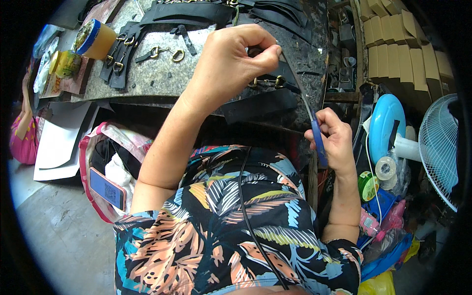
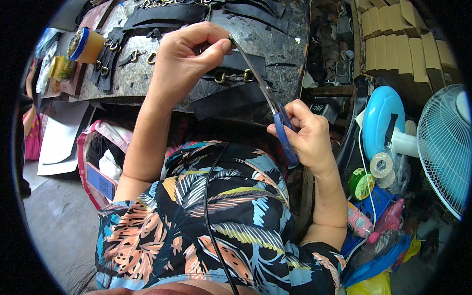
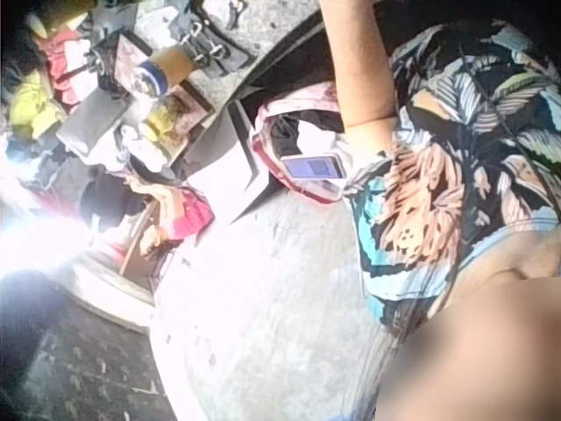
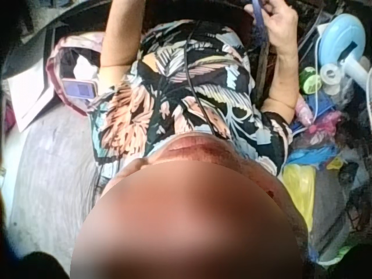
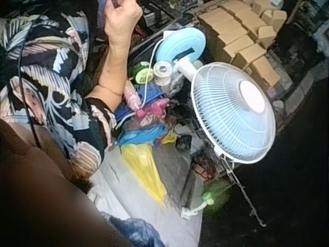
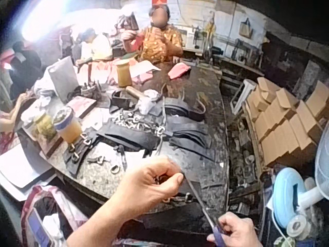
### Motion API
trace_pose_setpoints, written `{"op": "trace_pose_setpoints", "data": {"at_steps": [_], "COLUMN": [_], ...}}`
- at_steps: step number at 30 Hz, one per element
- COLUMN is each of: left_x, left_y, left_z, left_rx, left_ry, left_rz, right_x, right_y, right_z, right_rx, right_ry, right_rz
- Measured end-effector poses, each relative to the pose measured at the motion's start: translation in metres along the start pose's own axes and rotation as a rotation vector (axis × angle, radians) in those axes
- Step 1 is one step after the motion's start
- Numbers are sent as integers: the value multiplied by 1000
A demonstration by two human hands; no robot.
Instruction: The person assembles black leather straps with brass hardware at a workbench. They thread straps through D-rings and buckles, trim excess strap with scissors, and arrange the finished pieces on the table.
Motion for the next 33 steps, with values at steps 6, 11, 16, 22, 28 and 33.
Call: {"op": "trace_pose_setpoints", "data": {"at_steps": [6, 11, 16, 22, 28, 33], "left_x": [1, -4, -8, -8, -8, -12], "left_y": [-8, -16, -23, -20, -21, -16], "left_z": [10, 8, 17, 25, 20, 14], "left_rx": [-108, -203, -358, -452, -341, -334], "left_ry": [-86, -101, -240, -285, -229, -225], "left_rz": [-35, 24, 41, -27, -63, -5], "right_x": [47, 112, 123, 107, 124, 107], "right_y": [-16, -26, 2, -9, -6, 5], "right_z": [-1, 21, 9, 27, 34, 66], "right_rx": [-98, -785, -229, -759, -868, -577], "right_ry": [-31, -365, -146, -313, -416, -671], "right_rz": [-188, -533, -239, -412, -379, -409]}}
Point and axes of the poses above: each hand's wrist, its own x-axis towards the middle knuckle, its own y-axis out of the palm, z = x × y, the point moved 7 cm from there along x, towards the middle knuckle, and after that the axes turned 15 degrees about -z, right-handed, at the moved point
